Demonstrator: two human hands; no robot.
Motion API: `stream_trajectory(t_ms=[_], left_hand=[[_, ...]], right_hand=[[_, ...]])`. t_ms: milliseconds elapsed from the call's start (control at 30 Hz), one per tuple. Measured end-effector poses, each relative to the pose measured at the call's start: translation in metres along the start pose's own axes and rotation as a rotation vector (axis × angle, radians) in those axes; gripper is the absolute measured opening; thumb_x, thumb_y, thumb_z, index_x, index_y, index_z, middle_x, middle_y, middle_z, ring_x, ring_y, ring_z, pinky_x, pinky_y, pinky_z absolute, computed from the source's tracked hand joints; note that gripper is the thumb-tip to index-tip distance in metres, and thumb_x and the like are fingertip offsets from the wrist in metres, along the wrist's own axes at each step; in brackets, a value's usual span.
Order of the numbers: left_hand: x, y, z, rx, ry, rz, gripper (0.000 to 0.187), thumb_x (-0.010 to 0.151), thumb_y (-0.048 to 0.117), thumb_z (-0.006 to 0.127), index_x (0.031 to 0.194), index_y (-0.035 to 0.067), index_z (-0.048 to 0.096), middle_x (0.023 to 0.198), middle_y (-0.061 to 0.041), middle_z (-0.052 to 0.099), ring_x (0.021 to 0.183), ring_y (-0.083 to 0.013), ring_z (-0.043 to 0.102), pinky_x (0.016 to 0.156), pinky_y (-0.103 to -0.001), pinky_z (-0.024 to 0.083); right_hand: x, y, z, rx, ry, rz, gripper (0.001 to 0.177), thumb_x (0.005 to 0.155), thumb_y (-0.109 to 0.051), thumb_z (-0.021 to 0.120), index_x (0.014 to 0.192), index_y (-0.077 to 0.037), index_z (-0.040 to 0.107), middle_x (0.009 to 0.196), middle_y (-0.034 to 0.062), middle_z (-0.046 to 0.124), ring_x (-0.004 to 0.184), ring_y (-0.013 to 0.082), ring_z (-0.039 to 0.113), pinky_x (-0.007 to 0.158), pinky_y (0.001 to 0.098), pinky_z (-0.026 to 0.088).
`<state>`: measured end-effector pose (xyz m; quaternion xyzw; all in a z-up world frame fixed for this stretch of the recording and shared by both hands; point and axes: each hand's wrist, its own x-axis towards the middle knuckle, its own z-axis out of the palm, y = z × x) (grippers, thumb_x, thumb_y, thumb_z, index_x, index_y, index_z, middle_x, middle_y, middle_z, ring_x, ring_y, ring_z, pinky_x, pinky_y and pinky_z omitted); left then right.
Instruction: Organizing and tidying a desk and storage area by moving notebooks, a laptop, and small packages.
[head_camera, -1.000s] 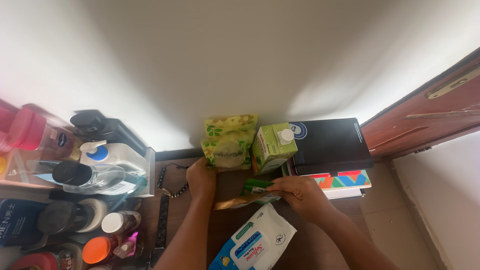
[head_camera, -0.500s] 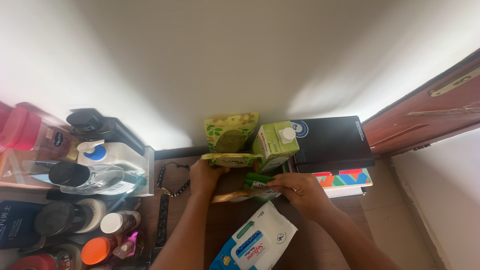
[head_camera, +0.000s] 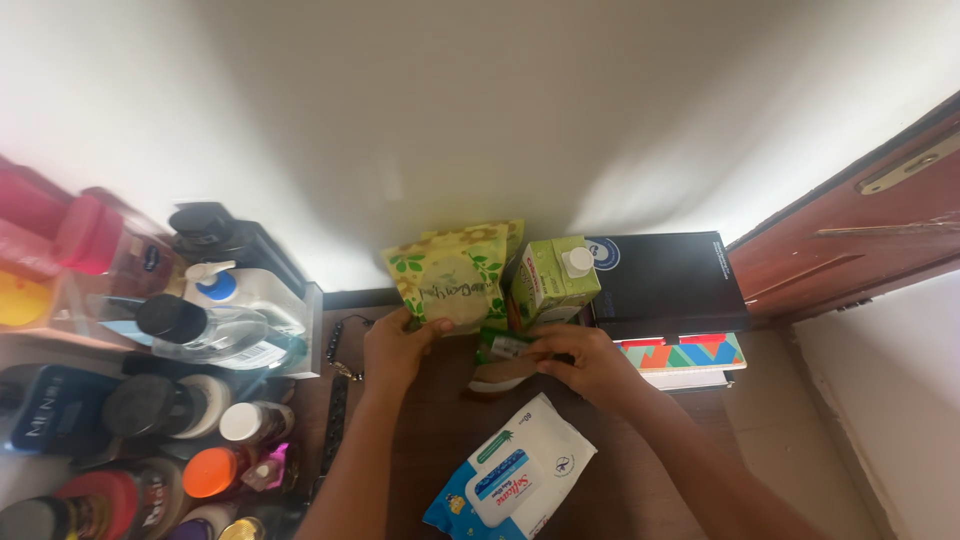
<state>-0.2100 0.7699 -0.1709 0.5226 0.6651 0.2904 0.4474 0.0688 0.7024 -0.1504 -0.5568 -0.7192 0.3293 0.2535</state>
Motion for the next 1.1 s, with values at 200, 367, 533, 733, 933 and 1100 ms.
stream_trajectory(t_ms=[200, 367, 533, 733, 933, 1100], left_hand=[[-0.035, 0.016, -0.024, 0.040, 0.094, -0.014, 0.047, 0.070, 0.046, 0.090, 0.094, 0.007, 0.081, 0.061, -0.008, 0.070, 0.054, -0.0161, 0.062, 0.056, -0.033, 0.049], [-0.058, 0.032, -0.042, -0.058, 0.216, 0.140, 0.042, 0.070, 0.046, 0.088, 0.095, 0.012, 0.084, 0.056, -0.003, 0.061, 0.048, -0.0104, 0.050, 0.050, -0.031, 0.040], [-0.087, 0.075, -0.055, -0.297, 0.280, 0.109, 0.052, 0.077, 0.042, 0.092, 0.080, -0.007, 0.075, 0.060, 0.000, 0.047, 0.052, -0.0088, 0.036, 0.048, -0.033, 0.027], [-0.141, 0.134, -0.053, -0.352, 0.218, 0.461, 0.030, 0.079, 0.033, 0.086, 0.089, 0.005, 0.082, 0.067, 0.007, 0.073, 0.057, -0.0009, 0.062, 0.054, -0.022, 0.049], [-0.185, 0.140, -0.041, -0.354, 0.173, 0.354, 0.036, 0.076, 0.036, 0.087, 0.085, 0.003, 0.081, 0.057, -0.001, 0.067, 0.050, -0.0046, 0.052, 0.046, -0.026, 0.044], [-0.213, 0.149, -0.040, -0.378, 0.160, 0.328, 0.041, 0.074, 0.040, 0.087, 0.076, 0.000, 0.077, 0.048, -0.003, 0.060, 0.036, -0.0083, 0.050, 0.036, -0.029, 0.038]], right_hand=[[-0.014, -0.031, -0.001, 0.083, 0.022, -0.105, 0.034, 0.076, -0.004, 0.079, 0.109, -0.008, 0.077, 0.139, 0.0068, 0.065, 0.119, 0.0256, 0.068, 0.094, 0.0354, 0.055], [-0.031, -0.060, -0.008, 0.024, 0.217, -0.215, 0.041, 0.075, -0.009, 0.084, 0.115, -0.008, 0.075, 0.137, 0.0082, 0.066, 0.122, 0.0256, 0.065, 0.099, 0.0371, 0.052], [-0.038, -0.120, -0.024, 0.567, 0.542, 0.126, 0.030, 0.092, -0.008, 0.072, 0.121, -0.003, 0.075, 0.121, 0.0172, 0.075, 0.107, 0.0252, 0.071, 0.097, 0.0360, 0.054], [-0.042, -0.174, -0.028, 1.427, 0.281, 0.225, 0.031, 0.093, -0.010, 0.059, 0.123, -0.001, 0.060, 0.116, 0.0137, 0.071, 0.106, 0.0265, 0.072, 0.094, 0.0412, 0.060], [-0.052, -0.150, -0.013, 1.444, 0.390, 0.179, 0.026, 0.098, -0.015, 0.062, 0.119, 0.000, 0.061, 0.112, 0.0110, 0.069, 0.100, 0.0244, 0.071, 0.093, 0.0412, 0.056], [-0.066, -0.150, -0.010, 1.533, 0.468, 0.189, 0.020, 0.097, -0.009, 0.066, 0.115, 0.000, 0.063, 0.109, 0.0089, 0.070, 0.098, 0.0192, 0.070, 0.096, 0.0346, 0.057]])
